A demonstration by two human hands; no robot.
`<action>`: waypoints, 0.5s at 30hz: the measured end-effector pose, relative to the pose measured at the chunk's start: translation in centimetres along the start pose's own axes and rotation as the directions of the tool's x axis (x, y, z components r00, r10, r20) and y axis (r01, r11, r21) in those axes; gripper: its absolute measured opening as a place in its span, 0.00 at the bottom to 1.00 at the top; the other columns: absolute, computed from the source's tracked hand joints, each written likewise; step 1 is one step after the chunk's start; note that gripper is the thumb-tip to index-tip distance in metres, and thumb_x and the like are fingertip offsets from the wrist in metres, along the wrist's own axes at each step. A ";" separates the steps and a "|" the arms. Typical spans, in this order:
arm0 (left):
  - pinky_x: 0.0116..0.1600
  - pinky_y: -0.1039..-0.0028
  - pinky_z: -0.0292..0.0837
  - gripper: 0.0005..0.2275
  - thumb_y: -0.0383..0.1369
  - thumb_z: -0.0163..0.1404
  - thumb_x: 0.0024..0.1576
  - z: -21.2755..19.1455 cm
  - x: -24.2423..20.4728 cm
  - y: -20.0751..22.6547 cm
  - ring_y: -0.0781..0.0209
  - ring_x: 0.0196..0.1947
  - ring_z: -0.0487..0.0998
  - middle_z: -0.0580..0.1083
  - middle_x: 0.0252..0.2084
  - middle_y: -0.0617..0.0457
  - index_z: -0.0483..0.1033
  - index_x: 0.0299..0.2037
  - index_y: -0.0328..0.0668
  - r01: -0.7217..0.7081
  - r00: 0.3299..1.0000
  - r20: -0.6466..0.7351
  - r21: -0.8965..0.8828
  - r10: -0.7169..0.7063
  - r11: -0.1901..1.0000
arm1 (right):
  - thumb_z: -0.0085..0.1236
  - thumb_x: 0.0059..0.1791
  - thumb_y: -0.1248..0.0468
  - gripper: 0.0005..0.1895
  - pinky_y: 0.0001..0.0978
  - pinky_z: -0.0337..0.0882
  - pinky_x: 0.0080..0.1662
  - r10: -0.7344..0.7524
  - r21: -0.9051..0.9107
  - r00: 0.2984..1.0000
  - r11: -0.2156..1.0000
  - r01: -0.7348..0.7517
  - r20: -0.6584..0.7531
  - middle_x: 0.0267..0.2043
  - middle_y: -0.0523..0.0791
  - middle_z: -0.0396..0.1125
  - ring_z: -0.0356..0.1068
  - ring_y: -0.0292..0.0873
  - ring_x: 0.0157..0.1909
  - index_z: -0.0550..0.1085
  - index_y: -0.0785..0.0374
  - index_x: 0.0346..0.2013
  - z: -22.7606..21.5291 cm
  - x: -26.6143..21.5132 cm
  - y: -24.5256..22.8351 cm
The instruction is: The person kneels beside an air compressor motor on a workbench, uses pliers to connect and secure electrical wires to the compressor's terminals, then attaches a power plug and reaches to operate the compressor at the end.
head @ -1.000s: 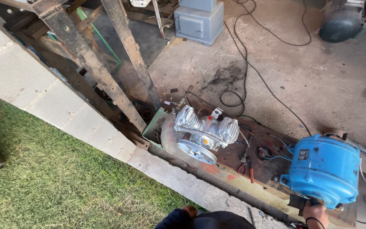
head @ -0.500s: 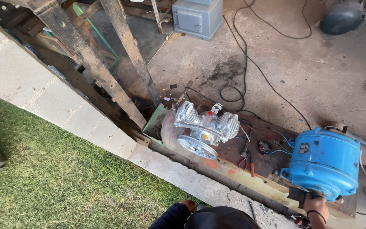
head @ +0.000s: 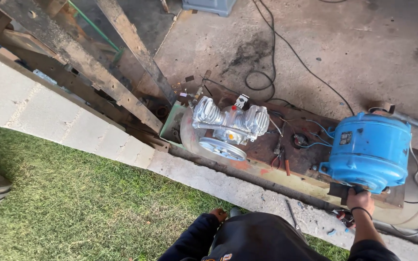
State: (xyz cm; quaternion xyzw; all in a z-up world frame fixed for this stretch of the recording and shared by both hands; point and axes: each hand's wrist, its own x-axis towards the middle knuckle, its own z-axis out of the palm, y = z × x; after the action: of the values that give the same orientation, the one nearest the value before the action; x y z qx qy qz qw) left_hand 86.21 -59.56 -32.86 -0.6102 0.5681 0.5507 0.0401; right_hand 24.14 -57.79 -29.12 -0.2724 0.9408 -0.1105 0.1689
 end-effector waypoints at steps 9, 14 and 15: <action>0.37 0.67 0.79 0.19 0.47 0.54 0.59 -1.3 -0.5 -0.3 0.60 0.29 0.82 0.82 0.37 0.48 0.79 0.51 0.42 0.104 0.993 0.064 -0.119 -0.096 0.988 | 0.54 0.54 0.37 0.37 0.58 0.72 0.53 0.047 -0.001 0.999 0.999 -0.047 -0.010 0.48 0.67 0.73 0.73 0.68 0.52 0.79 0.72 0.49 -3.4 -3.2 -3.4; 0.35 0.65 0.79 0.17 0.45 0.54 0.58 -1.5 0.5 -0.3 0.61 0.27 0.81 0.81 0.36 0.51 0.78 0.52 0.46 0.121 0.986 0.124 -0.109 -0.108 0.987 | 0.53 0.54 0.40 0.27 0.56 0.72 0.53 -0.008 -0.026 1.000 1.000 0.008 -0.008 0.51 0.61 0.74 0.73 0.65 0.53 0.80 0.55 0.56 -2.8 -2.0 -3.8; 0.32 0.64 0.79 0.16 0.44 0.54 0.58 -1.0 0.3 -0.8 0.60 0.26 0.80 0.81 0.34 0.49 0.79 0.50 0.45 0.082 0.993 0.090 -0.133 -0.071 0.988 | 0.54 0.54 0.41 0.25 0.56 0.71 0.52 -0.044 -0.008 0.998 0.999 0.044 -0.035 0.51 0.59 0.73 0.73 0.65 0.52 0.79 0.56 0.54 -2.8 -2.7 -3.1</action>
State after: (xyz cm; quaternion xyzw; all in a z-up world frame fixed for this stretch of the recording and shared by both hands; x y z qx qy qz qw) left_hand 87.41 -60.14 -33.11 -0.6091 0.5030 0.6117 0.0432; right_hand 26.76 -58.53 -24.91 -0.2918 0.9378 -0.1155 0.1486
